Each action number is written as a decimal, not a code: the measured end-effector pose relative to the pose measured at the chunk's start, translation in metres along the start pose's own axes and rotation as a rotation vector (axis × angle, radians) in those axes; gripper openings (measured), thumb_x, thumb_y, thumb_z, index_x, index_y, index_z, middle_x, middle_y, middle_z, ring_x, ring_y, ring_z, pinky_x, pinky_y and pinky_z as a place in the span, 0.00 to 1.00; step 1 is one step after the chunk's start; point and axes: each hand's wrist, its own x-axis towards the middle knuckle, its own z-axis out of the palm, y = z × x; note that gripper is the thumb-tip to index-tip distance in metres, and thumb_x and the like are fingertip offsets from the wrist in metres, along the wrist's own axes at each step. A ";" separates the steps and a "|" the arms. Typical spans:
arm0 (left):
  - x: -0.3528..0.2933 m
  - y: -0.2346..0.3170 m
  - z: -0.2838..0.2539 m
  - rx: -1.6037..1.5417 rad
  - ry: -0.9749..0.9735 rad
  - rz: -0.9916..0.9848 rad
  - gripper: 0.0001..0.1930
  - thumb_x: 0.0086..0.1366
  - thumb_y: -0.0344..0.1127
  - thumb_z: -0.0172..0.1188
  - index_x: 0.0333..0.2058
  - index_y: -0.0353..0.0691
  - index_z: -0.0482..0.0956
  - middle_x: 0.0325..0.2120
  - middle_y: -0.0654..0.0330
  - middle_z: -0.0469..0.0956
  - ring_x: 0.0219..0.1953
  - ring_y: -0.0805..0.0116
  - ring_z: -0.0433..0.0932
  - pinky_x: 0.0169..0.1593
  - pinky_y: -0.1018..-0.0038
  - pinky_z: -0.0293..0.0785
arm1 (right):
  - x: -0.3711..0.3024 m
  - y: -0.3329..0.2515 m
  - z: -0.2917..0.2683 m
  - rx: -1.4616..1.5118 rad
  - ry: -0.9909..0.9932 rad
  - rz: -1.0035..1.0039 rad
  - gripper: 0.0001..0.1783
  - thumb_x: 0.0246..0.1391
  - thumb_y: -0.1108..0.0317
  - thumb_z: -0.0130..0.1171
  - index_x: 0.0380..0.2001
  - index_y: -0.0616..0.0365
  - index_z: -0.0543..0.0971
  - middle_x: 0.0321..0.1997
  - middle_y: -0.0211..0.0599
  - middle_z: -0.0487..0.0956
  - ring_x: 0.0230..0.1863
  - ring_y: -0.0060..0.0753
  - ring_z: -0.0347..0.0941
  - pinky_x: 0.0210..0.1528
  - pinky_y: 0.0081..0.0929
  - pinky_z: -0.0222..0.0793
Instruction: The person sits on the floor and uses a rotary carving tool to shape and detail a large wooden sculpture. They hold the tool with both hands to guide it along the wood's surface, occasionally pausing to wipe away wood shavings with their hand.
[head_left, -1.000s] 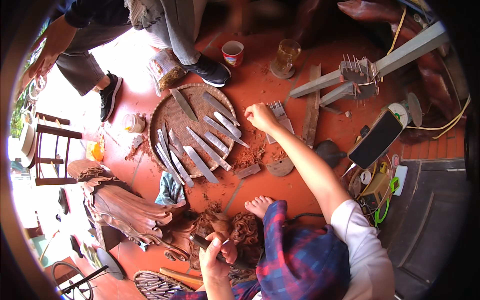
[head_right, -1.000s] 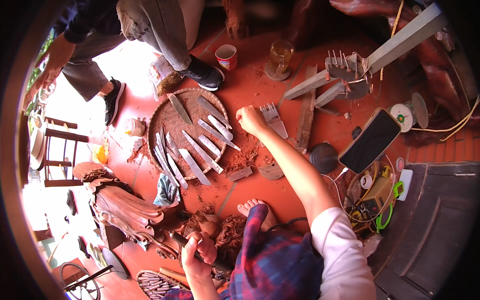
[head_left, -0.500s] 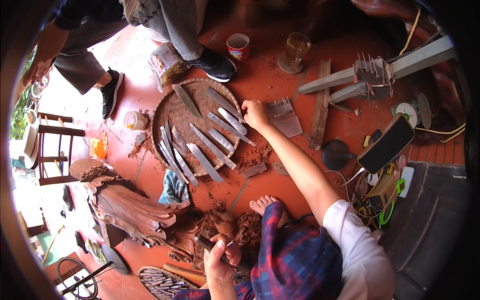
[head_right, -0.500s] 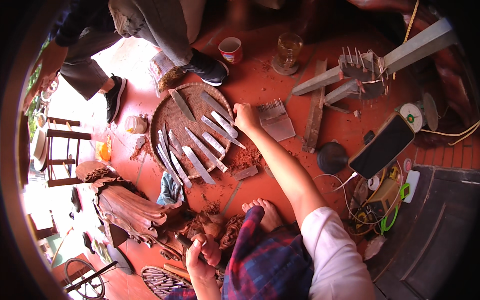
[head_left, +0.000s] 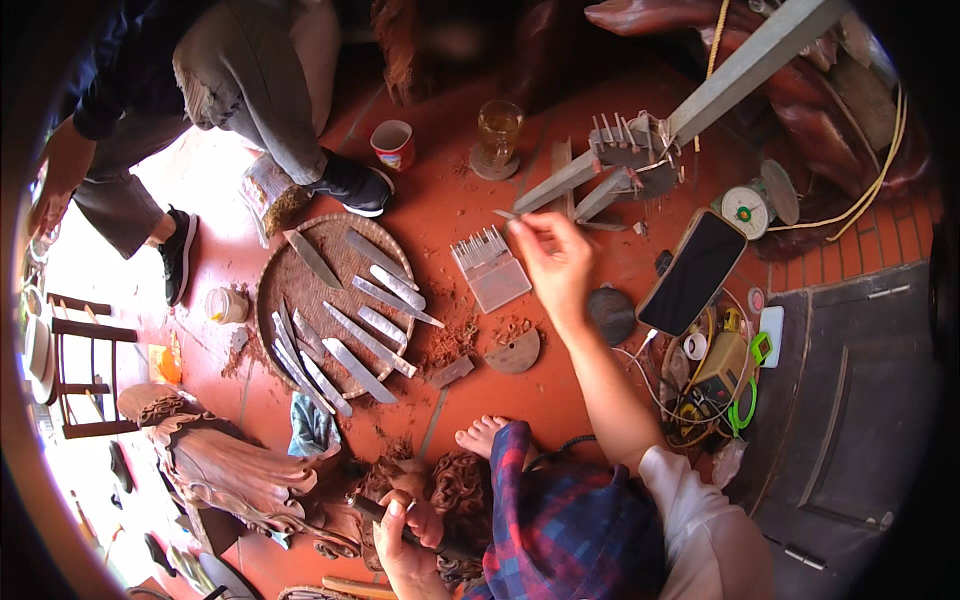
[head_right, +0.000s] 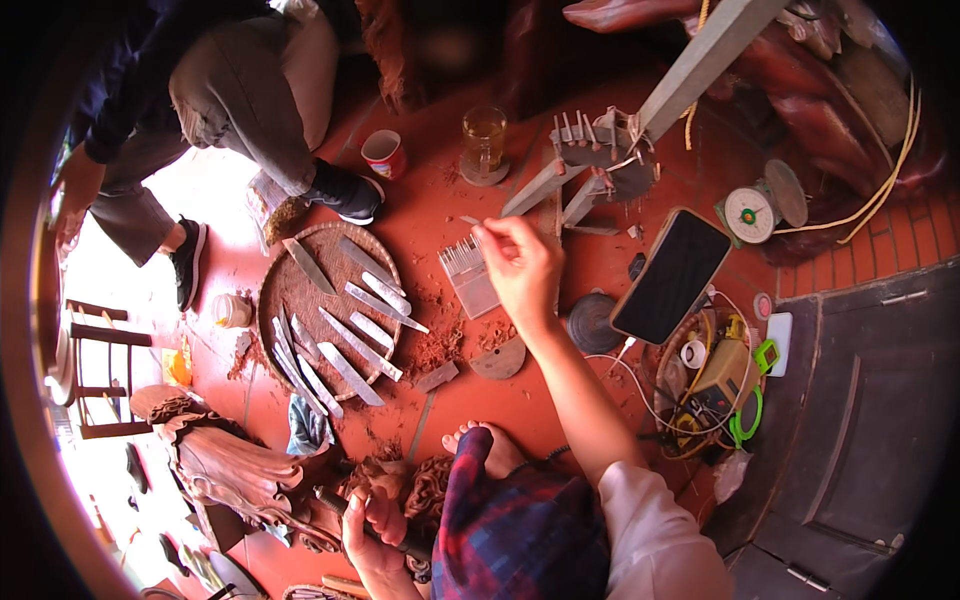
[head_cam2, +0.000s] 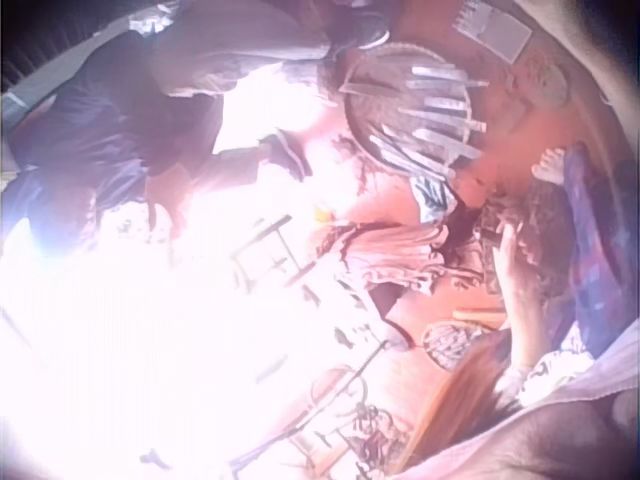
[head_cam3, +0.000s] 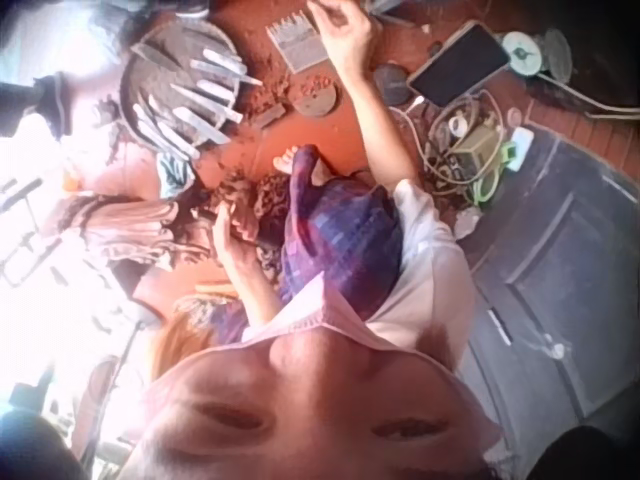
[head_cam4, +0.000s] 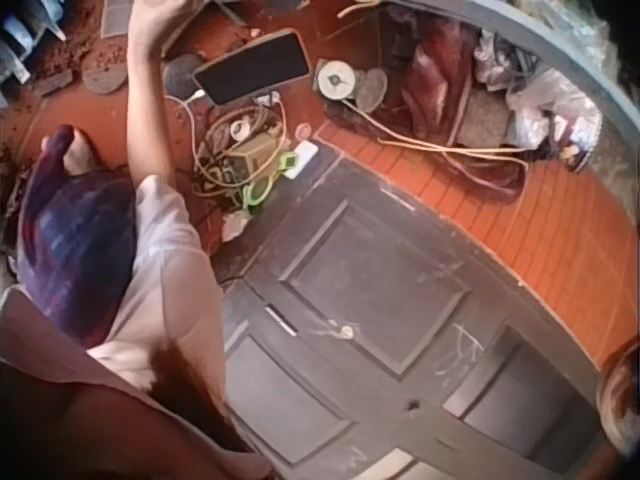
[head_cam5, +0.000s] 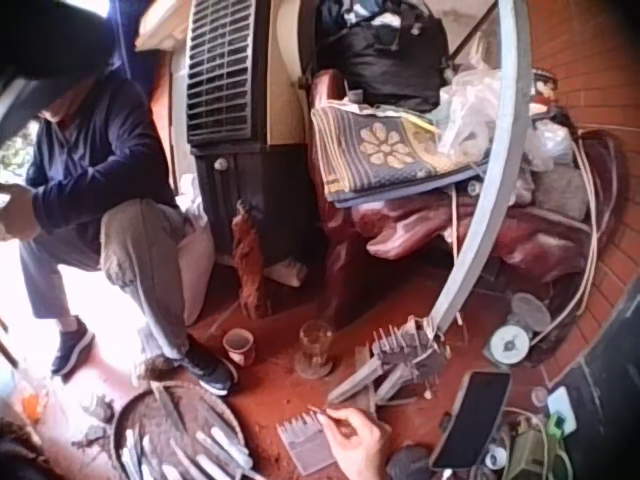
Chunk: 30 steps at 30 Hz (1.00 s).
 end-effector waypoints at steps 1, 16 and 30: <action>0.000 0.000 0.001 0.015 0.021 0.001 0.09 0.68 0.41 0.52 0.30 0.44 0.69 0.18 0.67 0.58 0.13 0.78 0.53 0.13 0.81 0.53 | 0.007 -0.006 -0.009 -0.025 0.069 -0.081 0.06 0.49 0.78 0.67 0.31 0.63 0.81 0.28 0.36 0.83 0.26 0.21 0.79 0.27 0.17 0.74; -0.005 -0.018 0.022 0.094 0.011 -0.085 0.10 0.67 0.38 0.54 0.29 0.44 0.65 0.19 0.66 0.60 0.15 0.77 0.58 0.15 0.81 0.57 | 0.051 -0.003 -0.033 -0.264 0.265 -0.356 0.09 0.47 0.78 0.69 0.32 0.62 0.79 0.30 0.38 0.82 0.24 0.27 0.79 0.26 0.22 0.75; 0.000 -0.016 0.039 0.066 0.136 -0.017 0.15 0.68 0.40 0.56 0.24 0.39 0.69 0.15 0.63 0.65 0.14 0.74 0.64 0.18 0.79 0.59 | -0.081 -0.098 -0.048 0.909 -1.365 0.576 0.16 0.51 0.75 0.66 0.45 0.62 0.81 0.32 0.33 0.82 0.36 0.18 0.77 0.39 0.19 0.73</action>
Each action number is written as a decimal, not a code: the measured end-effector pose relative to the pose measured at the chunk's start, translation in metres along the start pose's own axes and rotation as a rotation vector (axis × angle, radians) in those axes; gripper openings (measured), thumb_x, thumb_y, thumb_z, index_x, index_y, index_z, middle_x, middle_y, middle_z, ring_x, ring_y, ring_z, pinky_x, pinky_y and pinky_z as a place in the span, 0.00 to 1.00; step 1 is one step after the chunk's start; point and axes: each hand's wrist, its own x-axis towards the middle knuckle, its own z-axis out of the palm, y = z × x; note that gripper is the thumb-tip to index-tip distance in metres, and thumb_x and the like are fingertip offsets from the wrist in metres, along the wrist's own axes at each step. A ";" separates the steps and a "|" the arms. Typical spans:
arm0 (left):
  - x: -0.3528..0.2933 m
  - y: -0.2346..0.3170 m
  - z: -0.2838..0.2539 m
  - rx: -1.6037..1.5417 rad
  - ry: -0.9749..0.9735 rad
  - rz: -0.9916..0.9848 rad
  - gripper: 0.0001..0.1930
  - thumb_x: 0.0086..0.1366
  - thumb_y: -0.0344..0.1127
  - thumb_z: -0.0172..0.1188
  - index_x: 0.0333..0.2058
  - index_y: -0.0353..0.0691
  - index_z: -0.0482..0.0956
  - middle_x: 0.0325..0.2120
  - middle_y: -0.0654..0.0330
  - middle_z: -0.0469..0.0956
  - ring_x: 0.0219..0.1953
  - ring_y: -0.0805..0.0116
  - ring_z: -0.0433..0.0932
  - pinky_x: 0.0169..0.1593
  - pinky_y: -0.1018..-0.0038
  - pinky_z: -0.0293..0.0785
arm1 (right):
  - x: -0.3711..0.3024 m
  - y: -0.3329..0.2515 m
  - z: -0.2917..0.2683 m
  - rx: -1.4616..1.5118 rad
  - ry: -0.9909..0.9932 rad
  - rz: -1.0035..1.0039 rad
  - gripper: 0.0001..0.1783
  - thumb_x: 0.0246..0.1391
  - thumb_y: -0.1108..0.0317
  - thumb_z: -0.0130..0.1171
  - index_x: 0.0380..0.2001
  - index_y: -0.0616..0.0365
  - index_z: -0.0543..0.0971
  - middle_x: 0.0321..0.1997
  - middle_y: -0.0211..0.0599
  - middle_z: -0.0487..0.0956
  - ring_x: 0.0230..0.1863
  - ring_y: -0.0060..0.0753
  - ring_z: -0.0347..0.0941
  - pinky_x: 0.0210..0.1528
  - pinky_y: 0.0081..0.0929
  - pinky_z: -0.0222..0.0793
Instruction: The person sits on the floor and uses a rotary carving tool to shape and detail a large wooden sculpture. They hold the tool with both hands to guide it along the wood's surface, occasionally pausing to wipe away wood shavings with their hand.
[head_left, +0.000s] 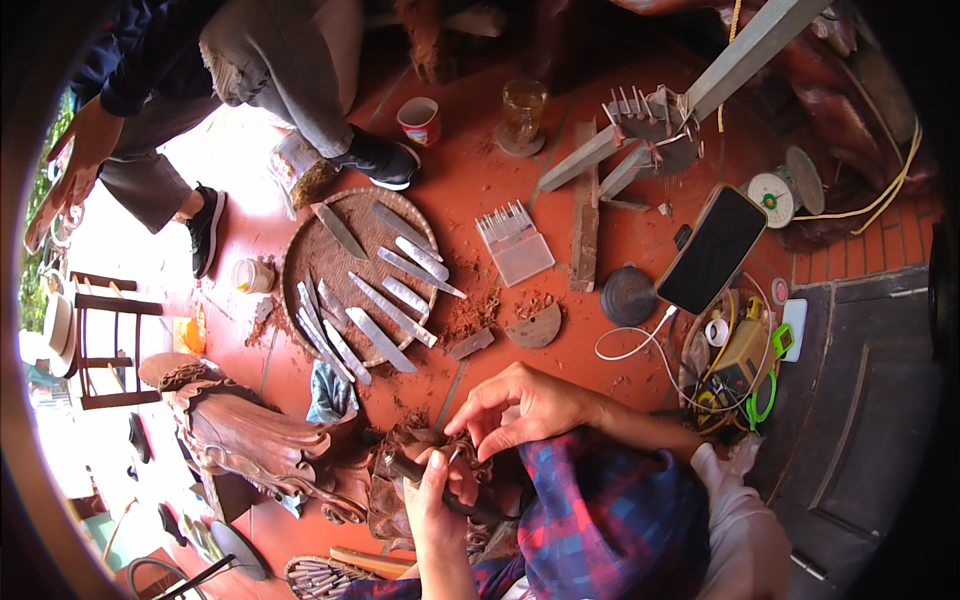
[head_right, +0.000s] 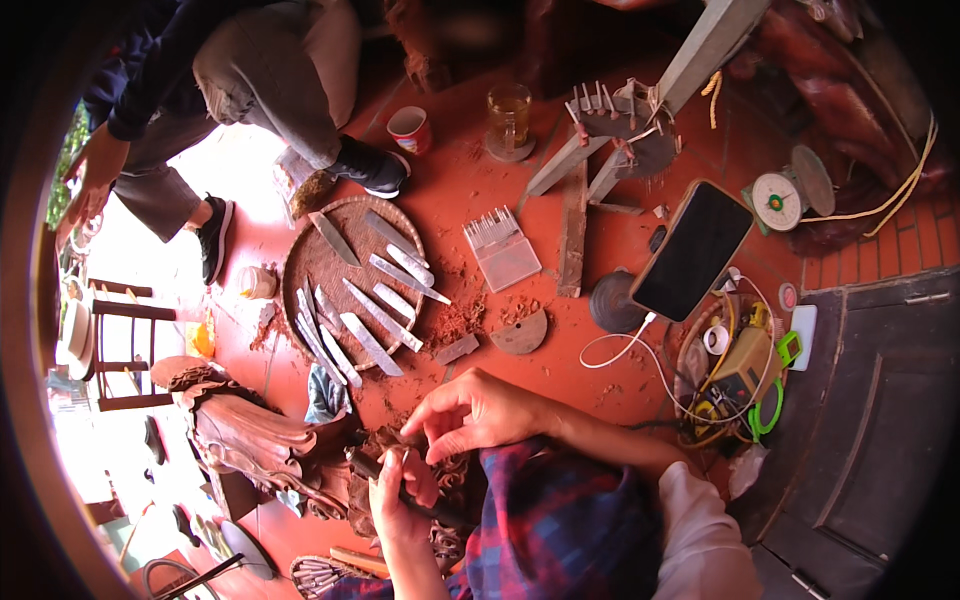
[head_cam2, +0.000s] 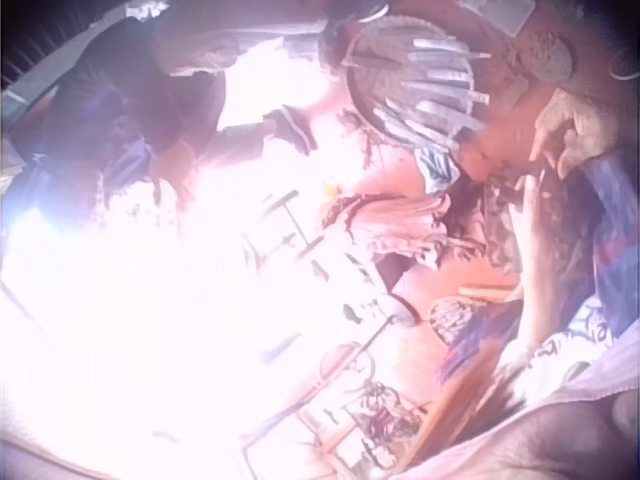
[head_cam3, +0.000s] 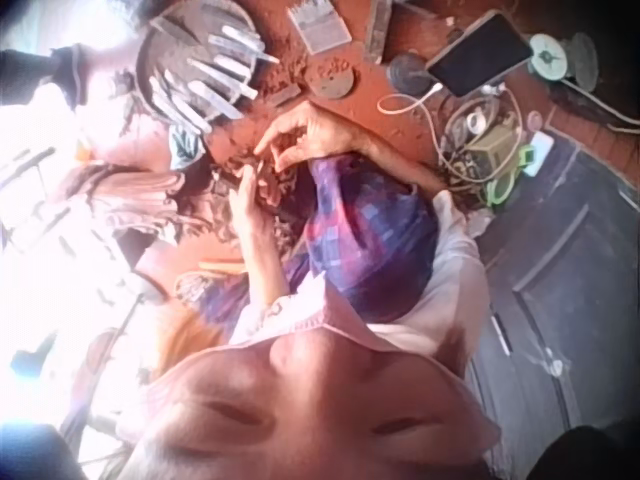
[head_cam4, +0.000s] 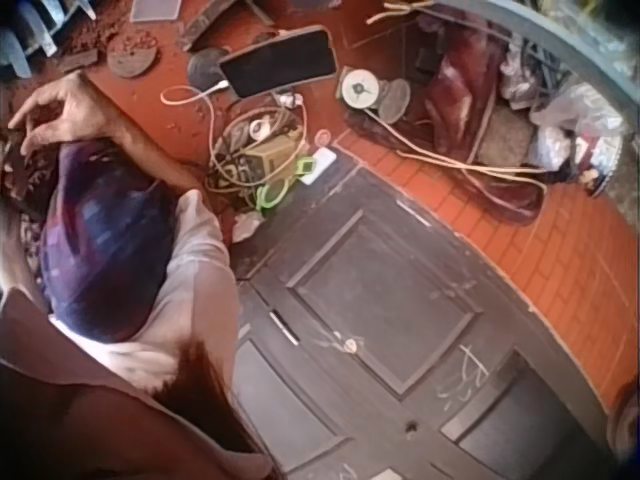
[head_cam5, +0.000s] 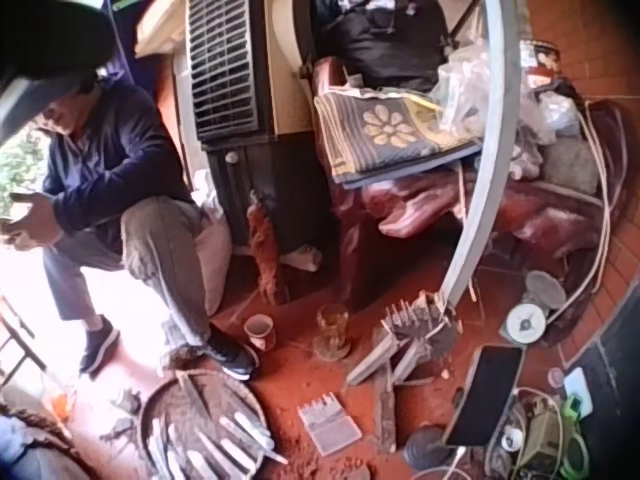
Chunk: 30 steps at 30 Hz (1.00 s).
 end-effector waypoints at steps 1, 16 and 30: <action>0.000 0.001 0.004 0.014 0.027 0.009 0.15 0.68 0.40 0.57 0.24 0.38 0.70 0.15 0.64 0.66 0.15 0.75 0.65 0.18 0.79 0.61 | 0.002 0.001 0.005 -0.004 -0.034 -0.006 0.16 0.51 0.75 0.67 0.45 0.62 0.81 0.33 0.34 0.82 0.37 0.19 0.78 0.40 0.20 0.74; -0.007 -0.007 -0.001 0.006 0.113 -0.056 0.18 0.70 0.44 0.54 0.25 0.37 0.75 0.13 0.65 0.69 0.15 0.75 0.67 0.21 0.79 0.63 | 0.006 0.020 0.027 0.064 0.045 0.034 0.11 0.55 0.75 0.63 0.42 0.66 0.80 0.36 0.35 0.83 0.39 0.21 0.78 0.43 0.22 0.75; -0.007 -0.014 -0.001 -0.068 0.124 -0.066 0.20 0.71 0.44 0.53 0.21 0.42 0.67 0.13 0.65 0.64 0.14 0.74 0.63 0.18 0.79 0.61 | 0.003 0.010 0.026 0.135 -0.023 0.068 0.08 0.56 0.72 0.63 0.36 0.66 0.80 0.35 0.38 0.83 0.39 0.24 0.79 0.41 0.22 0.74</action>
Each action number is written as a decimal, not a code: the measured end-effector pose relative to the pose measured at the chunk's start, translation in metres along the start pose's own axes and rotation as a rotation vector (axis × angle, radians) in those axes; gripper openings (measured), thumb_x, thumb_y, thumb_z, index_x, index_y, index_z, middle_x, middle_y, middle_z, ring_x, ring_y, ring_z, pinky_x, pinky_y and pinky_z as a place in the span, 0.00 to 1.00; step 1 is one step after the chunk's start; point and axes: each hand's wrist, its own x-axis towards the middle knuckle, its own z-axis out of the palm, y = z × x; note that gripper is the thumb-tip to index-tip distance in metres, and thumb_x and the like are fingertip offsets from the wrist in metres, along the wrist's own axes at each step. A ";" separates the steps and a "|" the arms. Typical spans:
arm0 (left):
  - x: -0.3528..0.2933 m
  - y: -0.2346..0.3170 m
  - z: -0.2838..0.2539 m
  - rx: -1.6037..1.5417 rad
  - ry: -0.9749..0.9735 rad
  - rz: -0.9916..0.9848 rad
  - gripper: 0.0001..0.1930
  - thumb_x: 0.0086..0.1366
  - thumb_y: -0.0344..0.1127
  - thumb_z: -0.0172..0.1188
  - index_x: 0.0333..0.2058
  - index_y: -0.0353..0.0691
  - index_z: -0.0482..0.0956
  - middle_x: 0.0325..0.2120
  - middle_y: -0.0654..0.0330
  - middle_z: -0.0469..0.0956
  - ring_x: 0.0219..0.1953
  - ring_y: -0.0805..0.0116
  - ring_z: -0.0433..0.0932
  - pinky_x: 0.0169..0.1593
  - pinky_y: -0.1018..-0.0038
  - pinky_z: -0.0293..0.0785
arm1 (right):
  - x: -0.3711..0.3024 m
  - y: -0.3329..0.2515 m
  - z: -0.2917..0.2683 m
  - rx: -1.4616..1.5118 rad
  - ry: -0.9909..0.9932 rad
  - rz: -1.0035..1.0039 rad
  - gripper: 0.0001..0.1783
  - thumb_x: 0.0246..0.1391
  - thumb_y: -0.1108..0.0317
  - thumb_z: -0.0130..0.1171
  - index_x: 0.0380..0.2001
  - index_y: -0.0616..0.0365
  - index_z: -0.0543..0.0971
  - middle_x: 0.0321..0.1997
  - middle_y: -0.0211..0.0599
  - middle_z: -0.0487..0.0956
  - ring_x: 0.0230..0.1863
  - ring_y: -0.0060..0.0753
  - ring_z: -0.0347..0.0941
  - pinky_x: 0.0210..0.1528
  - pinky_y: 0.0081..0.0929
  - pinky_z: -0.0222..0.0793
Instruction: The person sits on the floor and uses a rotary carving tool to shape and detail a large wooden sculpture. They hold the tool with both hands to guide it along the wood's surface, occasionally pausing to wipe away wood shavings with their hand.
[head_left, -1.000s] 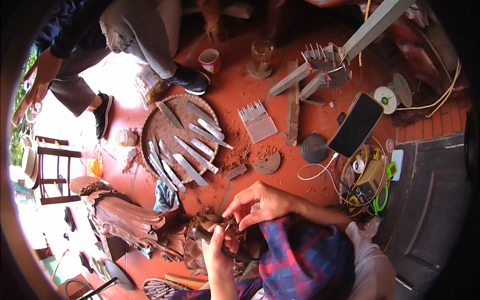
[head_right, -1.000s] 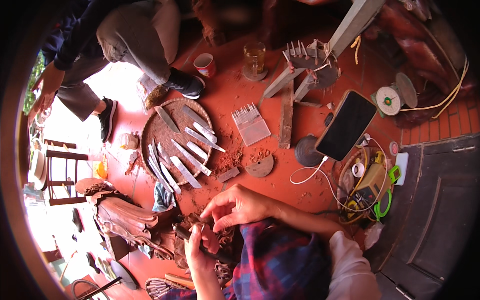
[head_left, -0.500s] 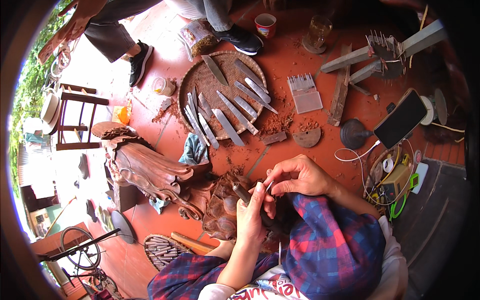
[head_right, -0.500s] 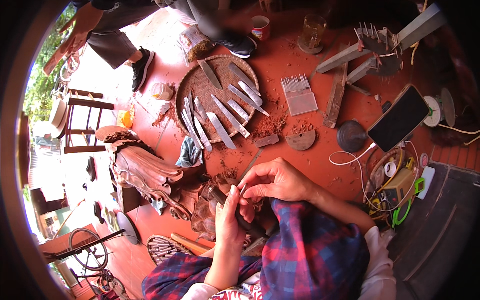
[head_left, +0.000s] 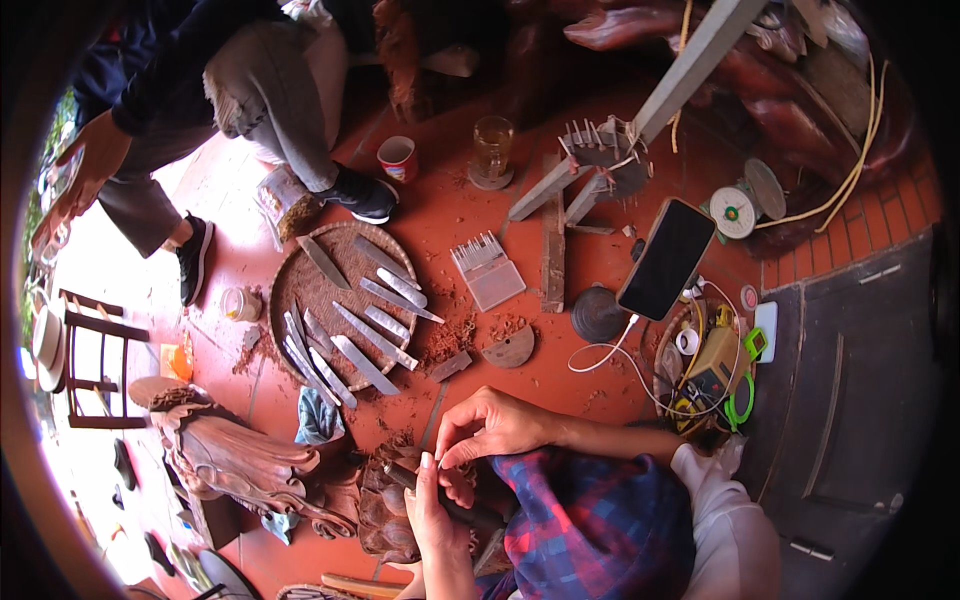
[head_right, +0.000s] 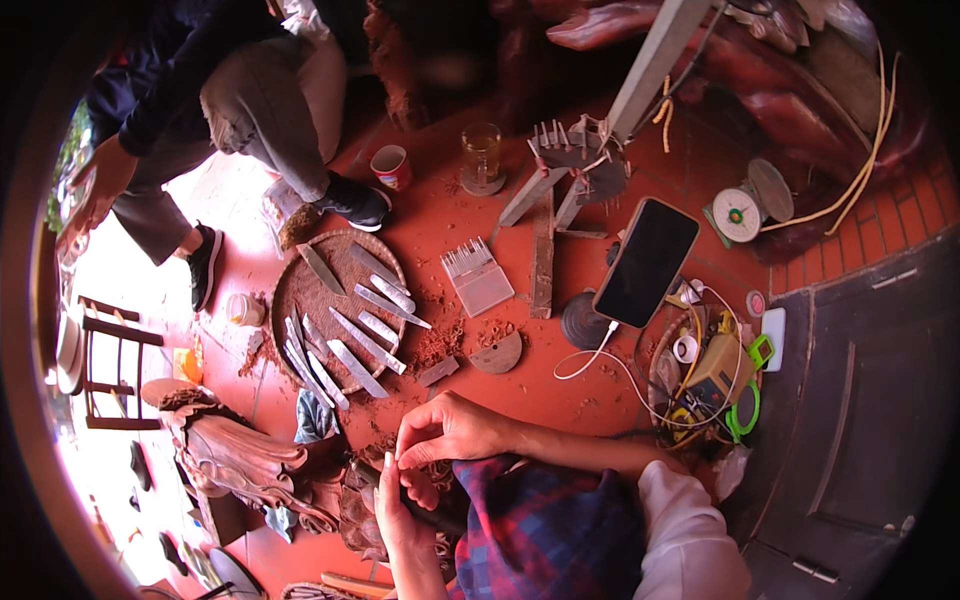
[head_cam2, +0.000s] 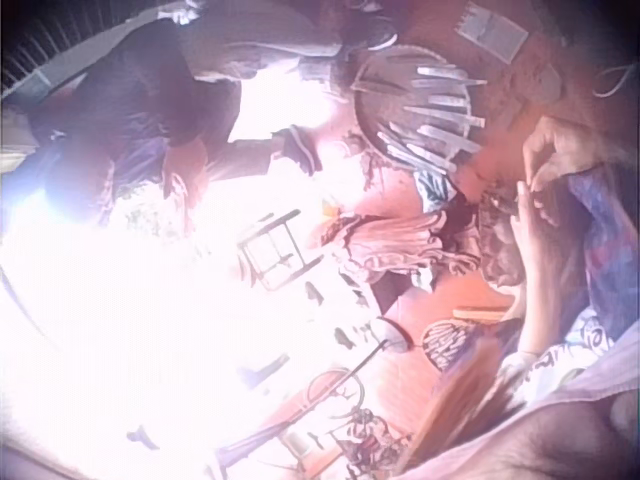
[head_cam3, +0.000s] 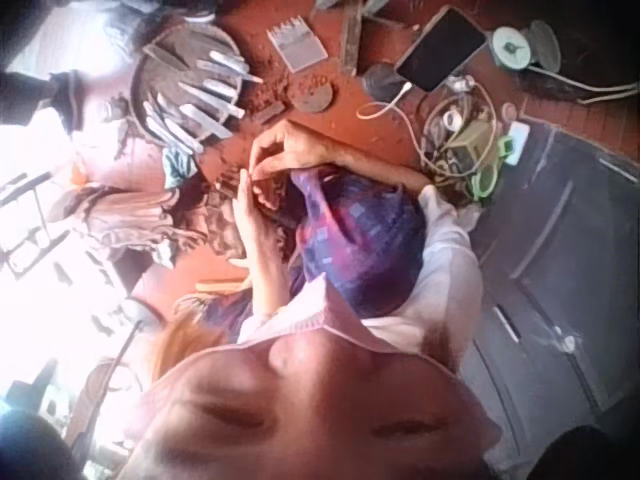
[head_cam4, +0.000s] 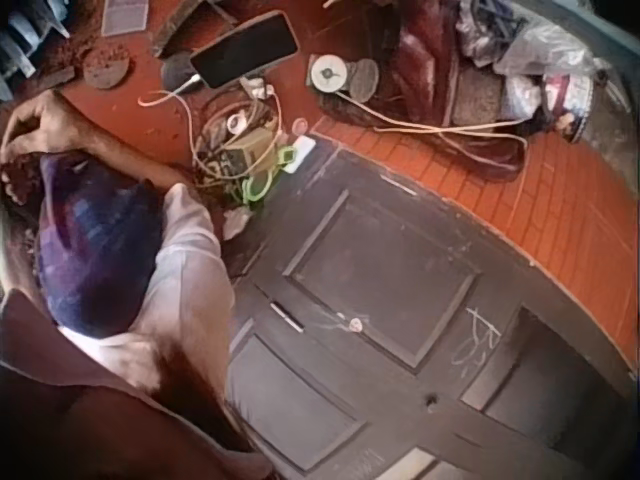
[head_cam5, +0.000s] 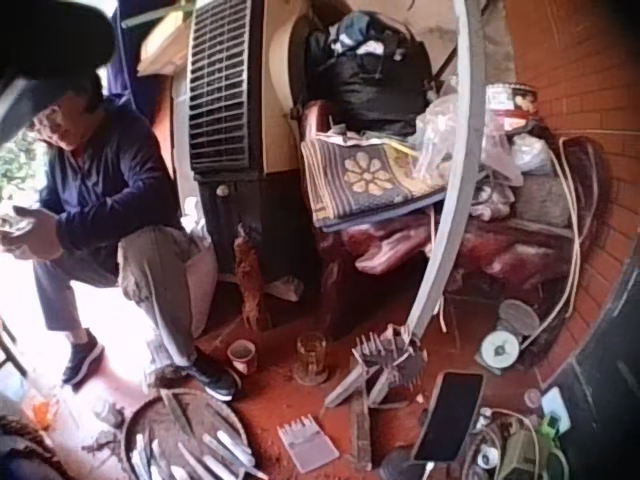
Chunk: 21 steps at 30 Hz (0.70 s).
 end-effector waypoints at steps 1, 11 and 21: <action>0.001 -0.001 0.001 -0.018 -0.006 -0.001 0.20 0.70 0.44 0.53 0.21 0.42 0.66 0.13 0.65 0.64 0.14 0.74 0.63 0.18 0.79 0.61 | -0.003 -0.003 0.000 -0.022 0.007 -0.019 0.09 0.56 0.72 0.63 0.37 0.66 0.81 0.35 0.38 0.83 0.39 0.24 0.79 0.42 0.22 0.74; 0.004 -0.003 0.000 0.027 -0.076 -0.013 0.20 0.72 0.48 0.48 0.21 0.46 0.63 0.14 0.68 0.58 0.14 0.77 0.55 0.17 0.80 0.54 | -0.010 -0.011 -0.004 -0.369 0.072 -0.126 0.10 0.56 0.70 0.63 0.39 0.64 0.83 0.35 0.36 0.83 0.38 0.24 0.79 0.40 0.24 0.73; 0.000 0.002 0.002 0.061 -0.014 0.011 0.21 0.71 0.47 0.51 0.20 0.46 0.62 0.14 0.68 0.58 0.14 0.76 0.55 0.18 0.78 0.54 | -0.059 -0.125 -0.102 -1.330 1.710 -0.482 0.05 0.49 0.73 0.66 0.29 0.63 0.82 0.25 0.43 0.80 0.21 0.29 0.76 0.23 0.21 0.69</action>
